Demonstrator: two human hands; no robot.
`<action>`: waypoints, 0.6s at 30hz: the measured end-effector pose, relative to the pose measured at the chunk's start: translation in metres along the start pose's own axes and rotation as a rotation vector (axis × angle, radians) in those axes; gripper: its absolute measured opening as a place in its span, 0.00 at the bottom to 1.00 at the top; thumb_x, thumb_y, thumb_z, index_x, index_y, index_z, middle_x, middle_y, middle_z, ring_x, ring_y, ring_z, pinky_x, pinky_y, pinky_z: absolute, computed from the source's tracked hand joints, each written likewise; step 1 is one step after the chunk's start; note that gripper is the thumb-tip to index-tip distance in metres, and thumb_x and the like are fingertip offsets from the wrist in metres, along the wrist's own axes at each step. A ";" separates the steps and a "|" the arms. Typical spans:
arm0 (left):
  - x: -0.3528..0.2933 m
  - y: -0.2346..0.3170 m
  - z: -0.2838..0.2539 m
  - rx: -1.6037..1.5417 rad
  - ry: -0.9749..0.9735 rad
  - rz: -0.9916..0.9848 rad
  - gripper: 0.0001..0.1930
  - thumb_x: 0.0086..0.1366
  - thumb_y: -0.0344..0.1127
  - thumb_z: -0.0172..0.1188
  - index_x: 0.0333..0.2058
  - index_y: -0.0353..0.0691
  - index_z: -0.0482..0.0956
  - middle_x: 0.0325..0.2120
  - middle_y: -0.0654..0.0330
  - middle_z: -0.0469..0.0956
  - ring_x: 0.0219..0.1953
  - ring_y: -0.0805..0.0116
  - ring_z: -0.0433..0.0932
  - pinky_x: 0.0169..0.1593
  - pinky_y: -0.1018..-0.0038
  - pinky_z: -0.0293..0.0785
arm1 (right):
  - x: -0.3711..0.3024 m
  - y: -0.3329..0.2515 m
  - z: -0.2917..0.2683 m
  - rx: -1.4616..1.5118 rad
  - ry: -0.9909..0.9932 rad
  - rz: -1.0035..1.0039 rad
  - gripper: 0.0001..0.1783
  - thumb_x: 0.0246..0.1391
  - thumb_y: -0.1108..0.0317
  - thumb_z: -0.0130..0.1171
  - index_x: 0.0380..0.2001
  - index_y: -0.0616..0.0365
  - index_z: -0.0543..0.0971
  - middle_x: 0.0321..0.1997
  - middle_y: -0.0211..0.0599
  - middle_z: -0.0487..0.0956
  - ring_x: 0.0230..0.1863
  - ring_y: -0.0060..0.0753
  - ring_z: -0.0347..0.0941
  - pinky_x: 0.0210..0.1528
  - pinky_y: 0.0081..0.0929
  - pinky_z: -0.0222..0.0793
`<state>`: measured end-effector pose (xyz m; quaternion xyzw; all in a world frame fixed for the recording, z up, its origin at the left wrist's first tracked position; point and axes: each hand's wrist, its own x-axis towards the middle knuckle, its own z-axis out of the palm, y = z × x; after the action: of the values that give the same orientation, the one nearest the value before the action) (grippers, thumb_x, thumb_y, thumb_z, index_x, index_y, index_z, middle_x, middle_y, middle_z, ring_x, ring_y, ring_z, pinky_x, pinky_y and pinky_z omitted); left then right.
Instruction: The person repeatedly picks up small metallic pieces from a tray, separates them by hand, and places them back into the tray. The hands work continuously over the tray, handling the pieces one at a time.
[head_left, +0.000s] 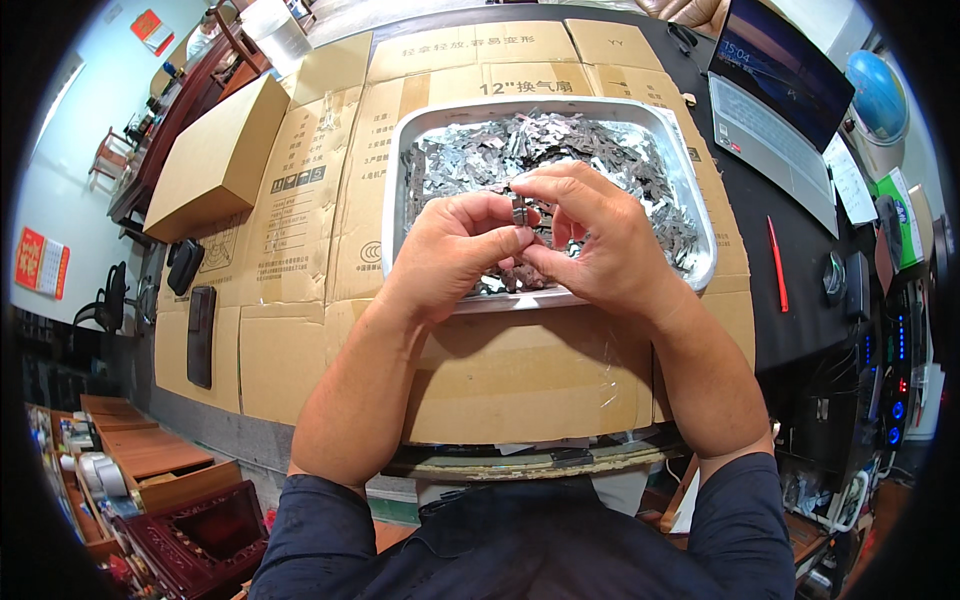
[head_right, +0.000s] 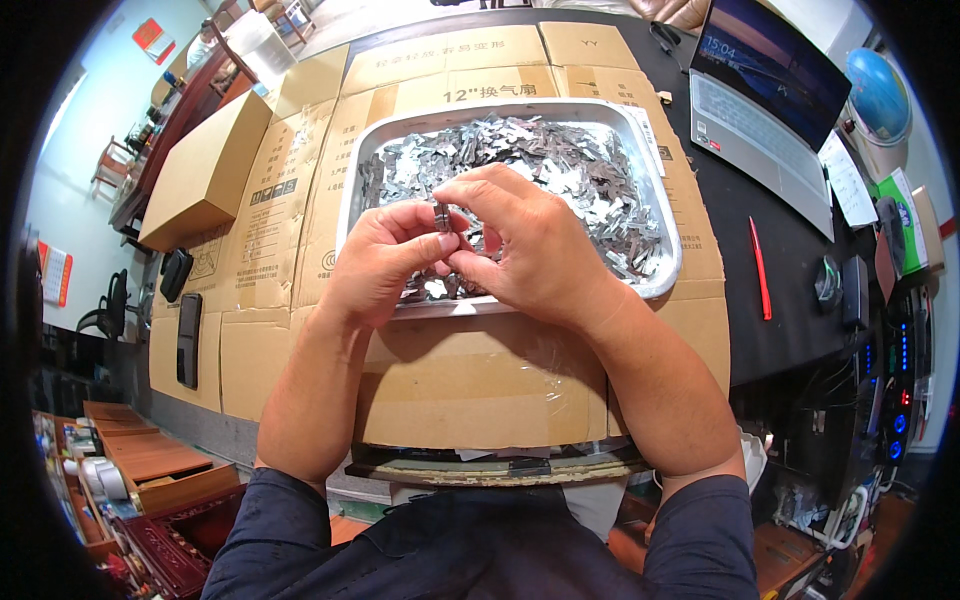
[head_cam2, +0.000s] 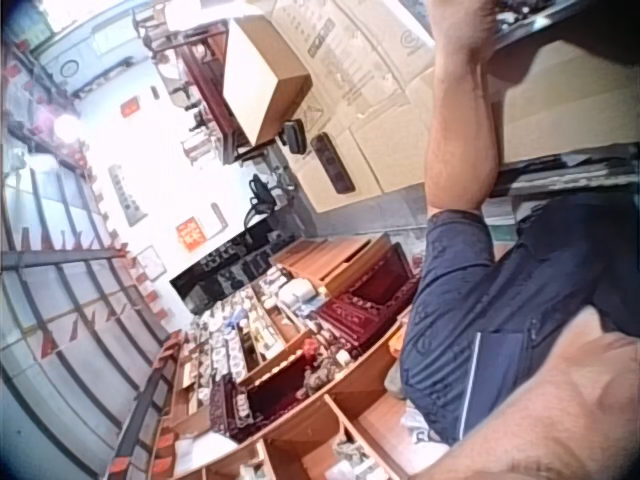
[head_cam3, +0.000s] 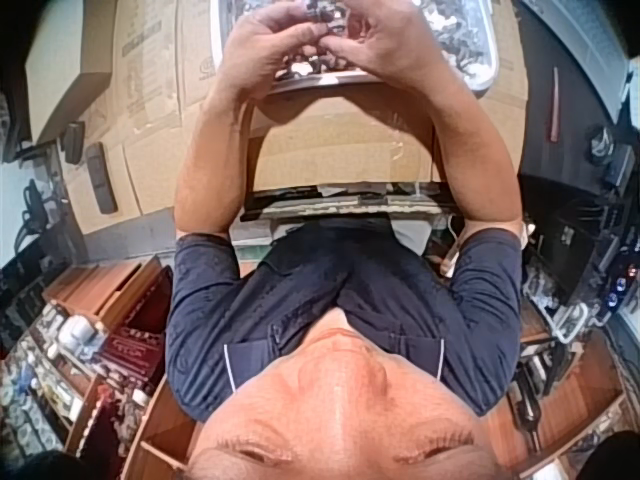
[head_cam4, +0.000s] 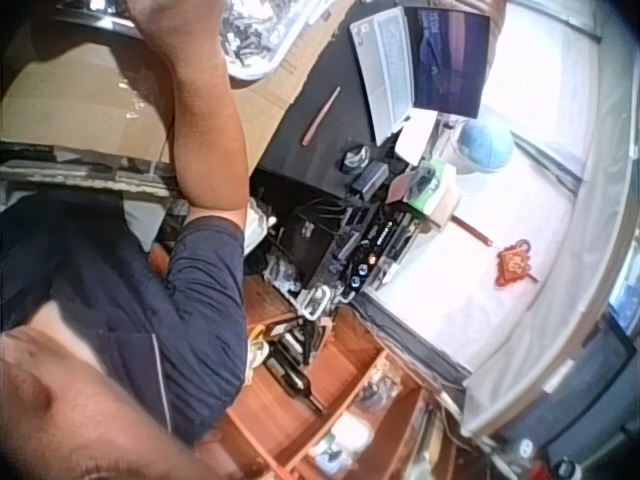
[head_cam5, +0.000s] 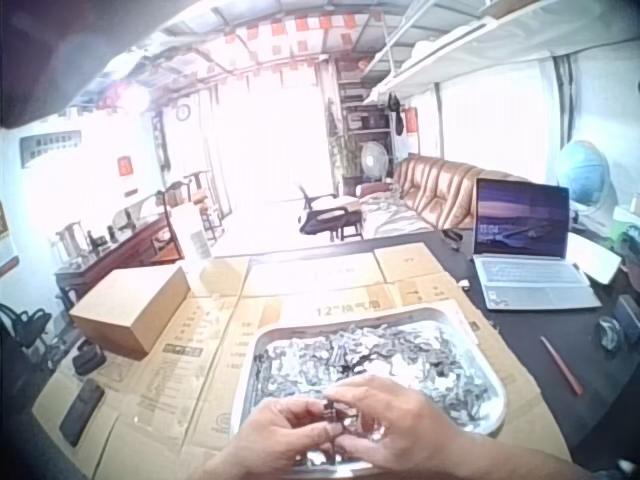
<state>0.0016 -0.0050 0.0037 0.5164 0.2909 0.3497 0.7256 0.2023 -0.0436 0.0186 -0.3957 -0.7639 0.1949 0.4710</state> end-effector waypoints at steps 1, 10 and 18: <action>0.000 0.000 -0.001 -0.005 -0.009 0.014 0.05 0.67 0.26 0.65 0.40 0.32 0.83 0.33 0.61 0.83 0.33 0.77 0.80 0.38 0.81 0.78 | 0.000 0.000 0.000 -0.003 -0.001 -0.005 0.25 0.45 0.74 0.73 0.50 0.56 0.81 0.45 0.38 0.81 0.31 0.31 0.78 0.33 0.26 0.79; 0.000 -0.002 0.000 -0.013 0.006 0.015 0.07 0.67 0.26 0.66 0.42 0.31 0.83 0.35 0.60 0.84 0.34 0.77 0.81 0.38 0.81 0.78 | -0.001 0.003 -0.002 -0.087 -0.007 -0.067 0.22 0.45 0.72 0.73 0.47 0.55 0.82 0.43 0.39 0.81 0.38 0.41 0.81 0.37 0.32 0.81; 0.000 0.001 -0.004 0.107 -0.021 -0.010 0.07 0.66 0.24 0.67 0.42 0.30 0.84 0.34 0.60 0.85 0.34 0.78 0.81 0.38 0.82 0.78 | -0.001 0.013 0.000 -0.181 -0.010 -0.179 0.23 0.43 0.70 0.75 0.46 0.56 0.83 0.43 0.38 0.83 0.38 0.45 0.83 0.40 0.36 0.81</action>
<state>-0.0014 -0.0027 0.0031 0.5563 0.3043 0.3248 0.7018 0.2078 -0.0368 0.0094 -0.3660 -0.8130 0.0846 0.4449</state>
